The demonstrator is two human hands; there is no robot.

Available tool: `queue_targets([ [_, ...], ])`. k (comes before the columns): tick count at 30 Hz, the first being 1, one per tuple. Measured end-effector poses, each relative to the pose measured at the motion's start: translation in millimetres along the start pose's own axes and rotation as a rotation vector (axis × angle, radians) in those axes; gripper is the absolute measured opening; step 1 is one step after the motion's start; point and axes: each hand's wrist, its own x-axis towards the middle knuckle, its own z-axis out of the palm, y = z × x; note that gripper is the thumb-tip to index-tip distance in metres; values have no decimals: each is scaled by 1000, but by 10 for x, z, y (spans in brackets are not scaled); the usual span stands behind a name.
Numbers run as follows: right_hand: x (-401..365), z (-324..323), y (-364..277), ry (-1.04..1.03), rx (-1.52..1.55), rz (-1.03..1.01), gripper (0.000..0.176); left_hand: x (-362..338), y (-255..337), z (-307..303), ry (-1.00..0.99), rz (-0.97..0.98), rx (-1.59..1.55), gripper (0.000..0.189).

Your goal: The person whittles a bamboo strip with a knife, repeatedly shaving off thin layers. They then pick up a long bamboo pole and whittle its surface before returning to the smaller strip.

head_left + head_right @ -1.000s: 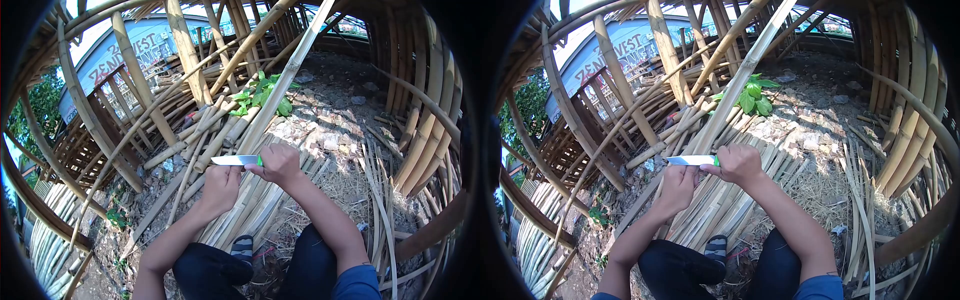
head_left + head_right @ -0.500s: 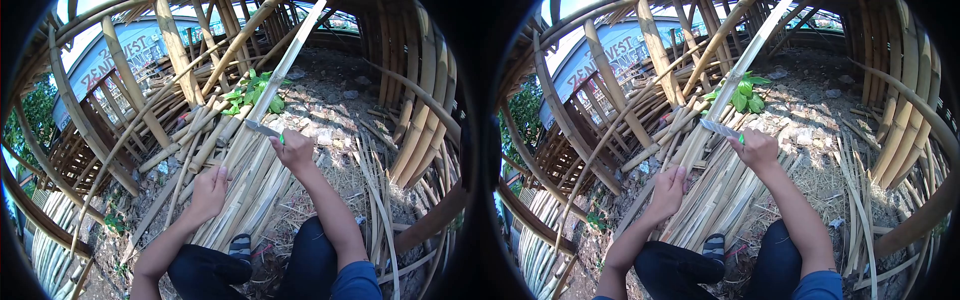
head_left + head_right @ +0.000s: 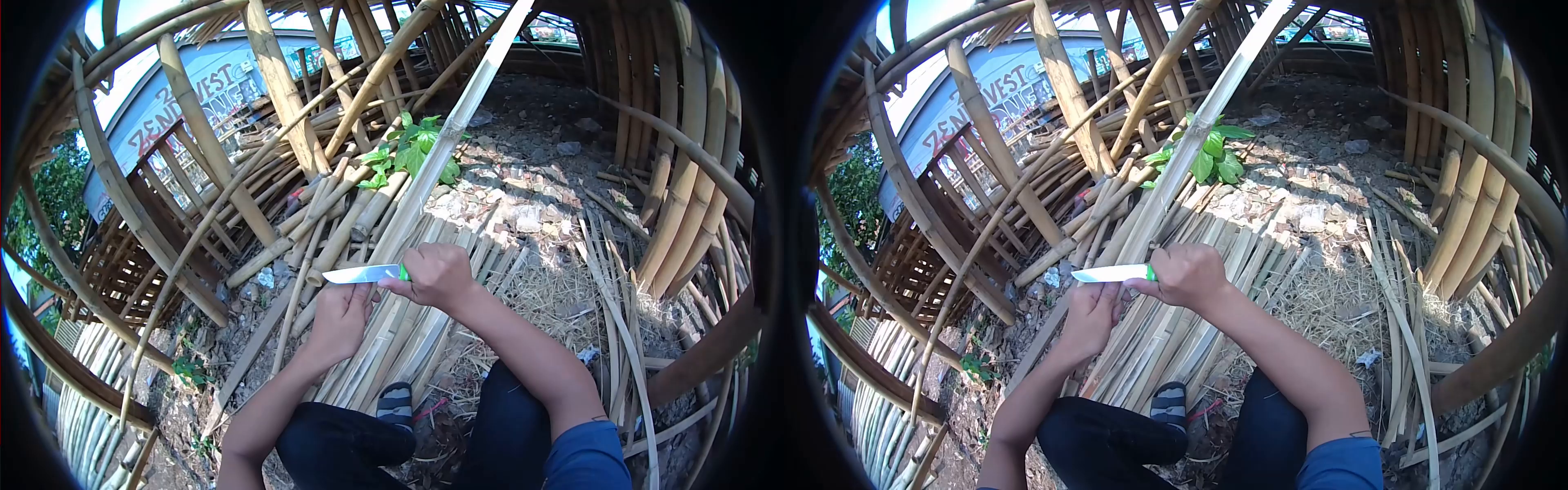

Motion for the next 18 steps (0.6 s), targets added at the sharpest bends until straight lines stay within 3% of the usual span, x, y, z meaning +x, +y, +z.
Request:
queue_targets([
  [12, -14, -40, 209, 78, -132, -93, 62, -11, -45, 32, 26, 27, 34, 41],
  [18, -156, -150, 548, 71, -262, 33, 61, -91, -17, -85, 4, -31, 104, 42],
])
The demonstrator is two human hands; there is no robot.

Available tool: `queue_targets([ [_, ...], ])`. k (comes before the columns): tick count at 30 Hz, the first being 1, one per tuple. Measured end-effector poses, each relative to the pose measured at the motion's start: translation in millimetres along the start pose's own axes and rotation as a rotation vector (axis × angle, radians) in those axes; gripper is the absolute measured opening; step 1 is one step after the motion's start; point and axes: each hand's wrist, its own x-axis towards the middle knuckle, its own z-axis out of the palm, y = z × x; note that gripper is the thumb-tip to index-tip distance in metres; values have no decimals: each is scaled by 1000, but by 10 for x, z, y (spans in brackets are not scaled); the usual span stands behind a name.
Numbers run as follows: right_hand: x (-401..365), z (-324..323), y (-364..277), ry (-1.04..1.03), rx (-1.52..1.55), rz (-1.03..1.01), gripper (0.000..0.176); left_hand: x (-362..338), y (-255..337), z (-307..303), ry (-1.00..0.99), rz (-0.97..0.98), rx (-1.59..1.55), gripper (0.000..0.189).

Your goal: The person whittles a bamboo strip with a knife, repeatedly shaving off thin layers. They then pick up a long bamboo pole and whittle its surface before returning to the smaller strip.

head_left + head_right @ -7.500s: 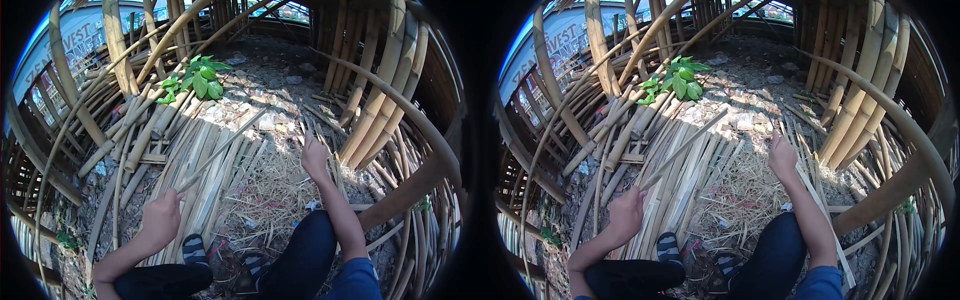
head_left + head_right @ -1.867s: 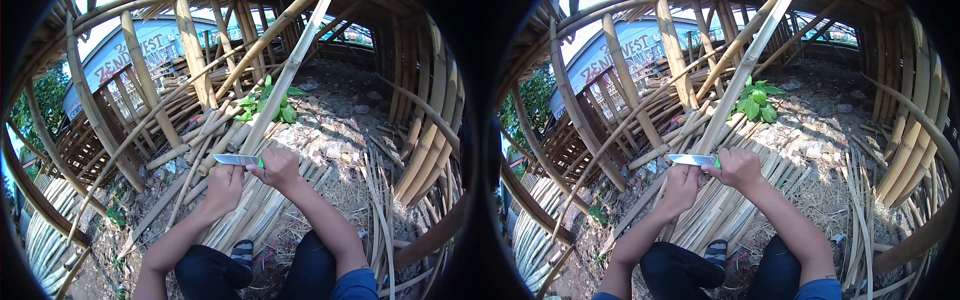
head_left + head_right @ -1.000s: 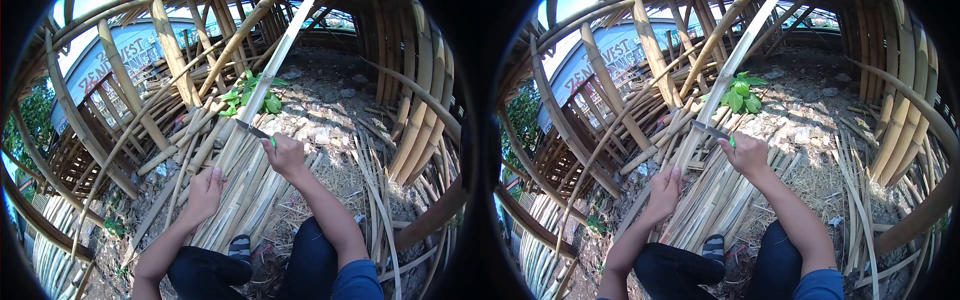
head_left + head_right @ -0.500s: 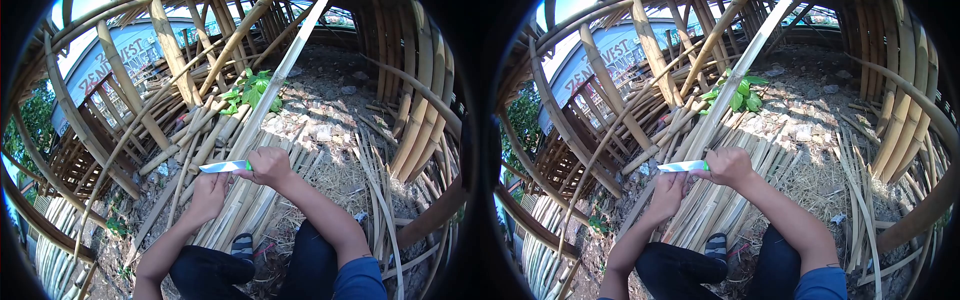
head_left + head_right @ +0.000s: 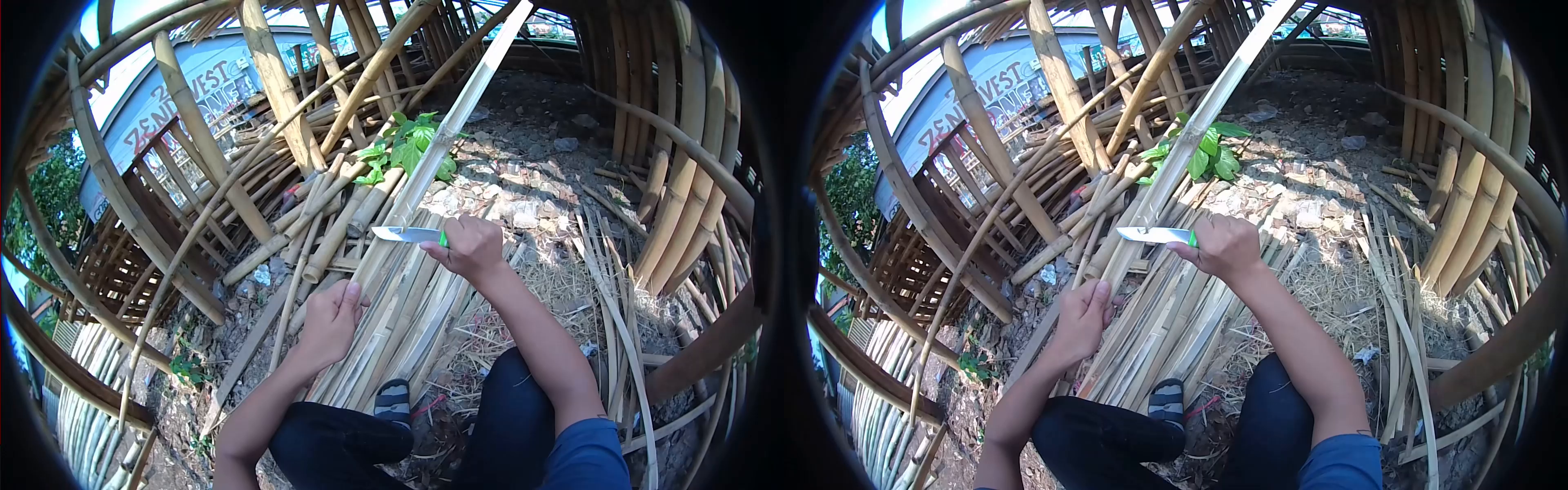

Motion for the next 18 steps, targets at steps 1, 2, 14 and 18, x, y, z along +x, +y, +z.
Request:
queue_targets([
  [1, -3, -2, 29, 0, -5, 2, 61, 2, -16, -6, -4, 3, -1, 42],
  [2, -17, 7, 54, 17, -11, 4, 61, -11, -41, -15, -10, 3, -5, 42],
  [14, -106, 12, 253, 52, -94, -64, 65, -69, -122, -76, -79, -41, 46, 40],
  [18, -129, 8, 270, 24, -126, -83, 65, -82, -164, -95, -103, -47, 35, 40],
])
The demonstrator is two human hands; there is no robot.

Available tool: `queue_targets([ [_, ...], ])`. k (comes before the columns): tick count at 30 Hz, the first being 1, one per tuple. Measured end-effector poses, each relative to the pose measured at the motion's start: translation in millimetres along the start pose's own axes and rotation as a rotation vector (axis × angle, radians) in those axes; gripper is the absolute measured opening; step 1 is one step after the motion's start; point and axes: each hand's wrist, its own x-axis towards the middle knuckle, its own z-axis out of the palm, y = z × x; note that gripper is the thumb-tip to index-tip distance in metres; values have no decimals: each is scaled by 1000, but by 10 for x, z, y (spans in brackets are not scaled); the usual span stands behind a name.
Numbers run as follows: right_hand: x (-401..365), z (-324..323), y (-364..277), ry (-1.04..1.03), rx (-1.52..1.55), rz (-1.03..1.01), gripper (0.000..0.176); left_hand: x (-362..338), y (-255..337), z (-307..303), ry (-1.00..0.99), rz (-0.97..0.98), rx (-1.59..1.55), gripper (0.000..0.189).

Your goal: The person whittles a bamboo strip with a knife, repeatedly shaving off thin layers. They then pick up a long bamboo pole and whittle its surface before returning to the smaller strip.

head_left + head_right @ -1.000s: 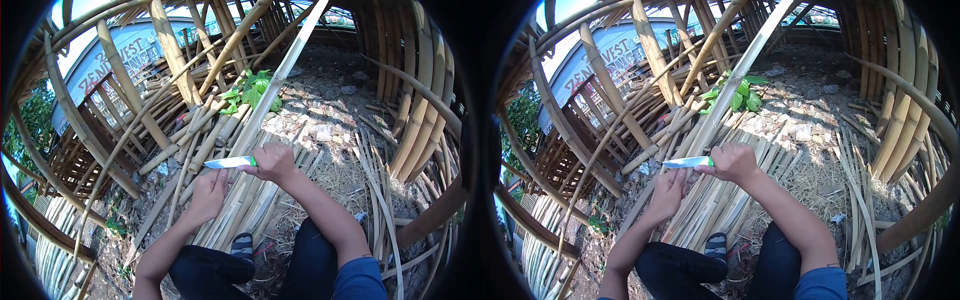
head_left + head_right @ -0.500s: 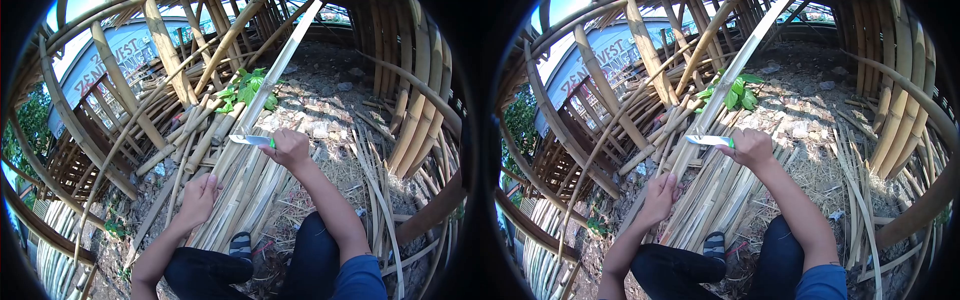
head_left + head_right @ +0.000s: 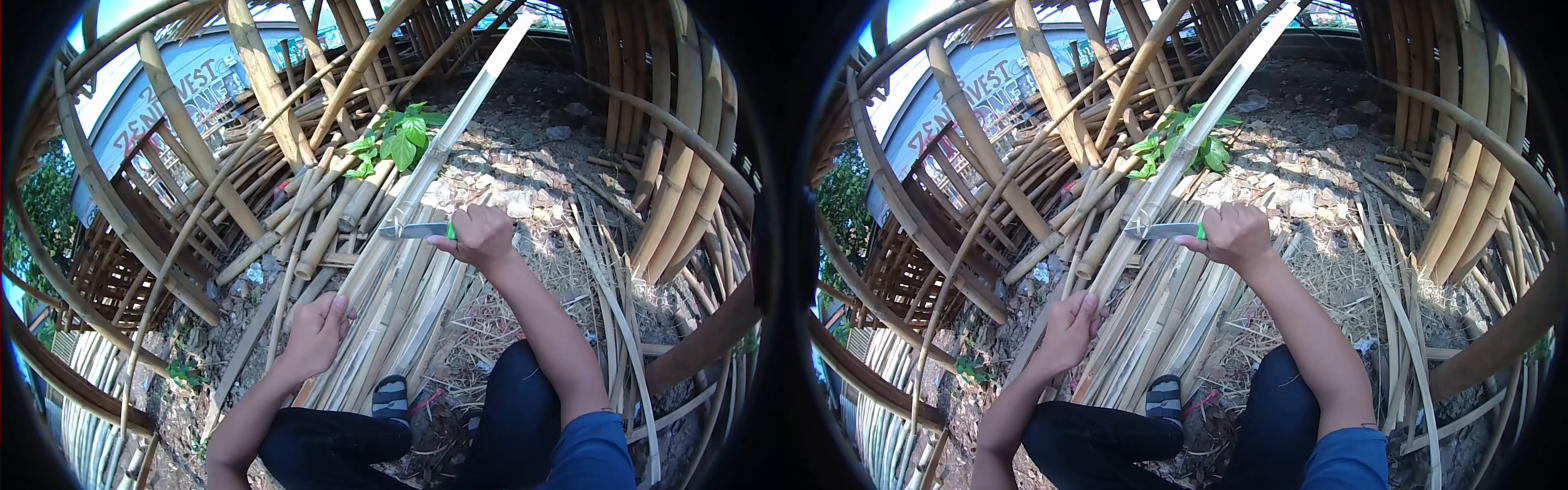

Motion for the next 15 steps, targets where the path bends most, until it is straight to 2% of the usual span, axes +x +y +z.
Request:
queue_targets([
  [5, -34, 28, 179, -28, -82, 52, 63, -39, -92, -82, 33, 1, 56, 41],
  [9, -14, 53, 53, -48, -56, 110, 58, -13, -124, -38, 61, -42, 12, 42],
  [12, -38, 74, -93, -116, 98, 262, 56, 2, -167, -56, 70, -45, -18, 42],
  [13, -20, 51, -138, -115, 100, 258, 56, 26, -199, -46, 77, -51, -52, 42],
  [15, 19, 31, -280, -271, 322, 484, 62, 65, -247, -30, 85, -47, -62, 43],
])
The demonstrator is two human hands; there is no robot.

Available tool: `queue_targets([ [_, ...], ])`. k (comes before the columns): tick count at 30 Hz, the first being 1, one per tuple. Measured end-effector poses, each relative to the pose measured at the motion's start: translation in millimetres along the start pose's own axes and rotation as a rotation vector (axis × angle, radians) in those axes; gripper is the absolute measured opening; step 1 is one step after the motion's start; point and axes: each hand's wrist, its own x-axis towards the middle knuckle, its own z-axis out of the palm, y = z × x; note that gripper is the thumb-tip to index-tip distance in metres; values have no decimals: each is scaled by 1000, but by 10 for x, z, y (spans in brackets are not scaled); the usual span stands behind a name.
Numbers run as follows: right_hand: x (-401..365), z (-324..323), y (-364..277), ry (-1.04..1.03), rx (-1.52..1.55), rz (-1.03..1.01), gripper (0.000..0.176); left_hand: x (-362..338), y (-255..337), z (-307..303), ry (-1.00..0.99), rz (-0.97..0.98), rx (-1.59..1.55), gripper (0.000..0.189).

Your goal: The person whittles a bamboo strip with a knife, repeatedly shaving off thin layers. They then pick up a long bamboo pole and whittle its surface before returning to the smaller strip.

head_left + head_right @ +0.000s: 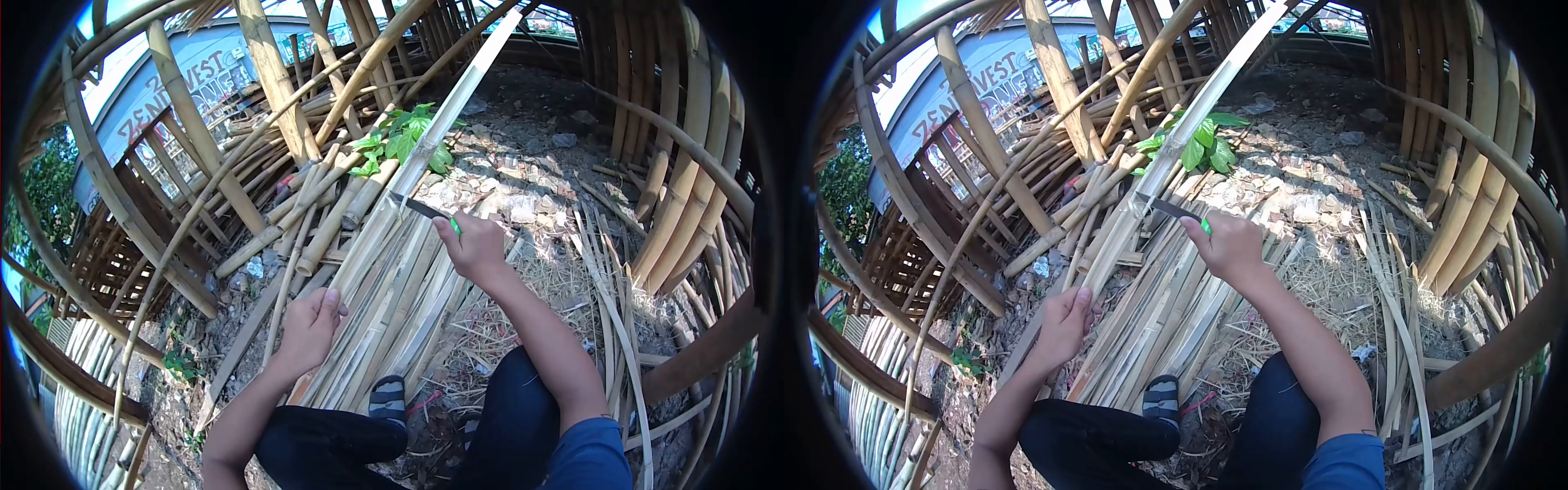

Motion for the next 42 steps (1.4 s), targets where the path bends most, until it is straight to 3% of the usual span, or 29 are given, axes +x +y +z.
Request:
queue_targets([
  [1, 24, -15, -70, -187, 269, 193, 63, -5, -26, -26, 17, -1, -8, 44],
  [2, 24, 1, -107, -198, 301, 163, 63, -2, -31, -37, 59, -15, 1, 44],
  [4, -19, 78, -195, -363, 531, 354, 59, 7, -14, -18, 29, 20, 3, 45],
  [5, -42, 106, -276, -376, 551, 331, 59, 5, -9, -14, 60, 10, 8, 45],
  [7, -123, 112, -370, -223, 231, -8, 53, 13, 1, 20, 27, 60, 74, 46],
  [8, -144, 125, -398, -223, 232, -9, 53, 7, 28, 24, 29, 60, 74, 46],
  [11, -143, 153, -369, -46, 96, -391, 47, -30, 111, 43, -44, 17, 144, 49],
  [19, 19, 85, 285, 160, -195, -430, 58, -100, 114, 98, -61, 45, 205, 49],
  [22, -9, -8, 372, 84, -255, -453, 58, -73, 50, 123, -82, 34, 197, 47],
  [36, -63, -127, 694, 169, -470, -496, 63, -213, -24, -77, -123, -15, 117, 44],
  [39, -172, 5, 476, 85, -216, -198, 64, -146, -121, -79, -91, -74, 145, 46],
  [40, -169, 32, 431, 93, -220, -196, 64, -126, -141, -75, -93, -65, 149, 46],
  [42, -168, 79, 362, -499, 648, 482, 66, -106, -169, -69, -40, -60, 93, 46],
])
